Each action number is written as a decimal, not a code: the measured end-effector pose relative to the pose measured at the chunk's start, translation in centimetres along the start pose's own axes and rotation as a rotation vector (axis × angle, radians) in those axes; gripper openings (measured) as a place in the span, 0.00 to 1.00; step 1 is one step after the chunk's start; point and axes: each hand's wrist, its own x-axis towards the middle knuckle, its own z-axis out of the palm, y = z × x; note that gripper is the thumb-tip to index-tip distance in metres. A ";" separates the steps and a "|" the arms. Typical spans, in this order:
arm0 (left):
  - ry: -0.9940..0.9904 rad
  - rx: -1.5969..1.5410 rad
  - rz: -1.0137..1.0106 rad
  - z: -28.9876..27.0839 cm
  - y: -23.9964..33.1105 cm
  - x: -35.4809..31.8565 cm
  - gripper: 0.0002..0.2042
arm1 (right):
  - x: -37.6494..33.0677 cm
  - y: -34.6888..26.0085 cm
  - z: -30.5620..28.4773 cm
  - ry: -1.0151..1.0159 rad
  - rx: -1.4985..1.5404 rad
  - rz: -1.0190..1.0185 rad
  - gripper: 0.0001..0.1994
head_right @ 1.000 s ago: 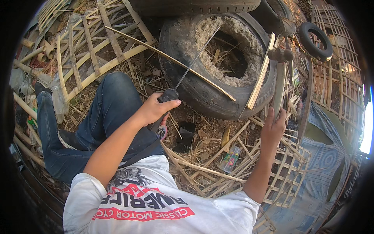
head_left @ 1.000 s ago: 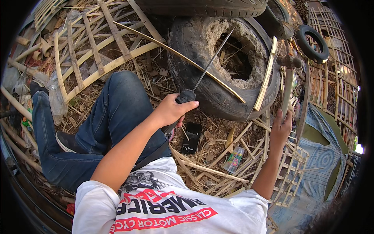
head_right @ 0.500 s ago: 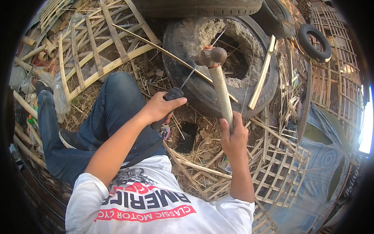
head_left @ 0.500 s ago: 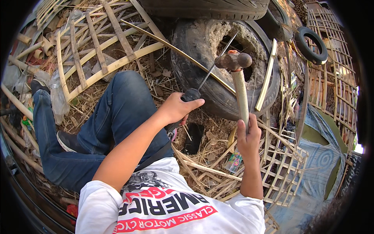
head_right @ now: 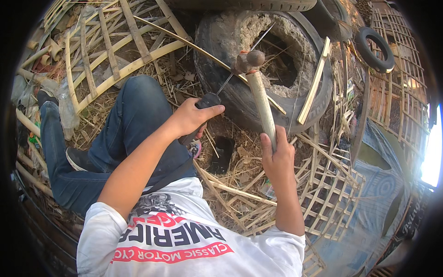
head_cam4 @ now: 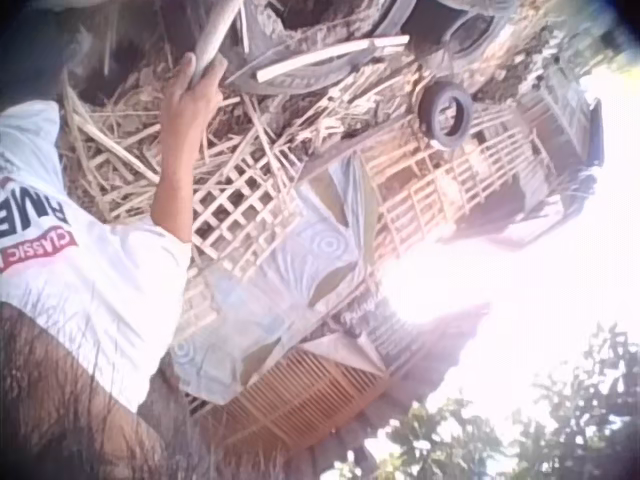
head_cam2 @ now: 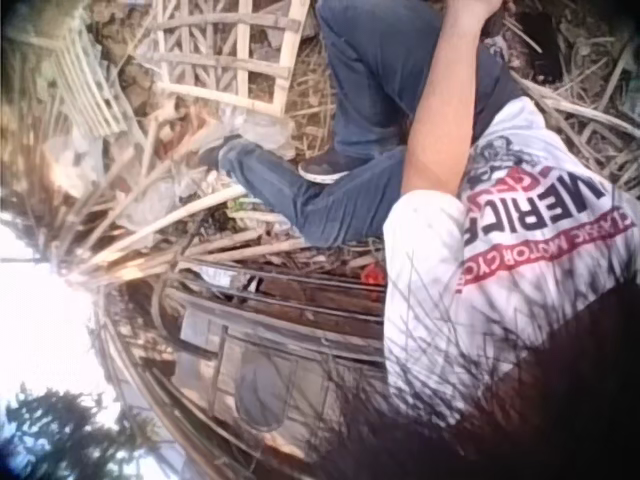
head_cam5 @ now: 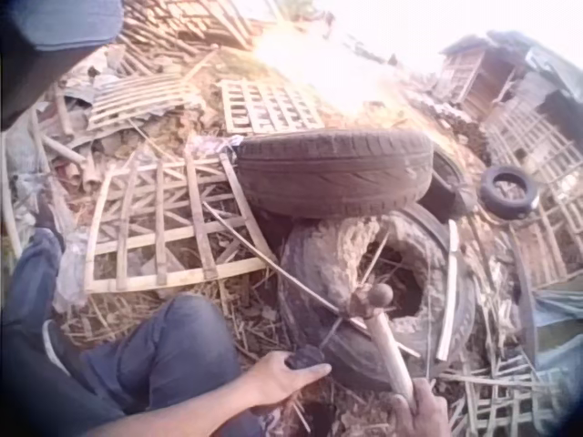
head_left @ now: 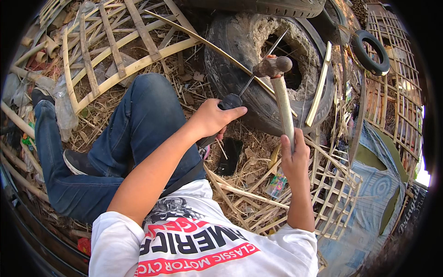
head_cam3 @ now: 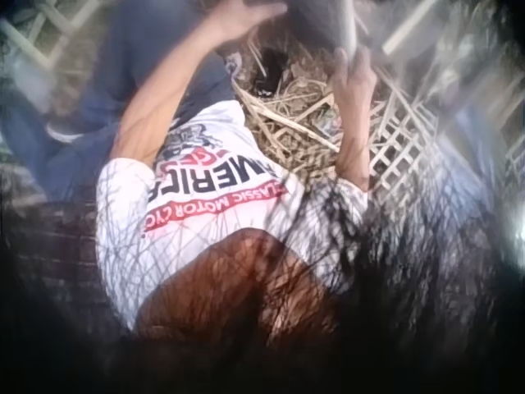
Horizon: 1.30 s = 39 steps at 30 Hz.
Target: The person assembles a bamboo lattice structure by hand, positioning bamboo strips and then using a hammer to drive a nail into a joint while holding the materials steady against a tire.
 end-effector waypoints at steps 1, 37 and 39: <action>-0.002 0.011 0.005 0.1 -0.1 0.0 0.20 | -0.6 -0.7 -0.6 0.013 0.018 0.021 0.12; -0.051 0.013 0.038 -1.5 -0.6 0.3 0.20 | -2.3 -1.5 -0.7 0.264 0.249 -0.088 0.15; -0.050 -0.012 0.039 -1.4 -0.7 0.0 0.20 | -2.1 -1.0 0.0 0.313 0.207 -0.108 0.13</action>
